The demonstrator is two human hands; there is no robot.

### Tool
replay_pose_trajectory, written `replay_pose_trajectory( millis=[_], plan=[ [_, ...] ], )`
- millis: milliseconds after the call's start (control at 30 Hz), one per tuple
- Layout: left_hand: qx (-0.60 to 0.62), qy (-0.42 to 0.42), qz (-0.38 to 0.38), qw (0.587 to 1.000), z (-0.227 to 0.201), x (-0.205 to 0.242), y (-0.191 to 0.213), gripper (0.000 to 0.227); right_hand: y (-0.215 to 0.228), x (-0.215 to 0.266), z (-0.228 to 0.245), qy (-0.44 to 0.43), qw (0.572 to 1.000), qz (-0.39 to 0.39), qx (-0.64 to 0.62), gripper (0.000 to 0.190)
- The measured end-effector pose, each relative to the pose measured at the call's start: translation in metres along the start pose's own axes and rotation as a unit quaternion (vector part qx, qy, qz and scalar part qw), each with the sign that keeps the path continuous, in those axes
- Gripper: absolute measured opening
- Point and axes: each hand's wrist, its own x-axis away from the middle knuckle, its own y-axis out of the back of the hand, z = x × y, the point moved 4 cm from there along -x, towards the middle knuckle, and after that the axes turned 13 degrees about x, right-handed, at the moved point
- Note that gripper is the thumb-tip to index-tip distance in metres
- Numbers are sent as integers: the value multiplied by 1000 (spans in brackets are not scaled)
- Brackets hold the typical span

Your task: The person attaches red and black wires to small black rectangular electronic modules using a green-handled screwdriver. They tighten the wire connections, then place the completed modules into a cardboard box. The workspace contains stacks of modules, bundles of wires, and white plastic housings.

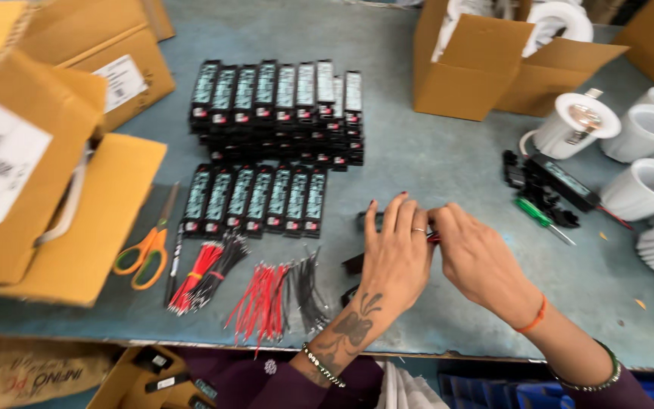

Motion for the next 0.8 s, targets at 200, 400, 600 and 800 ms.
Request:
replay_pose_trajectory(
  millis=[200,400,600,800],
  plan=[
    [44,73,105,991,6,-5,32,13,24,-4,17,-13,993,34,-111,27],
    [238,84,-24,967,15,4,106,25,57,1,30,6,987,-67,-144,54],
    [215,118,-152,958,1,112,264,27,47,22,11,-36,981,-114,-152,72],
    [-36,308,-278,909,11,276,332,21,-67,32,-27,-18,993,-56,-100,67]
  ],
)
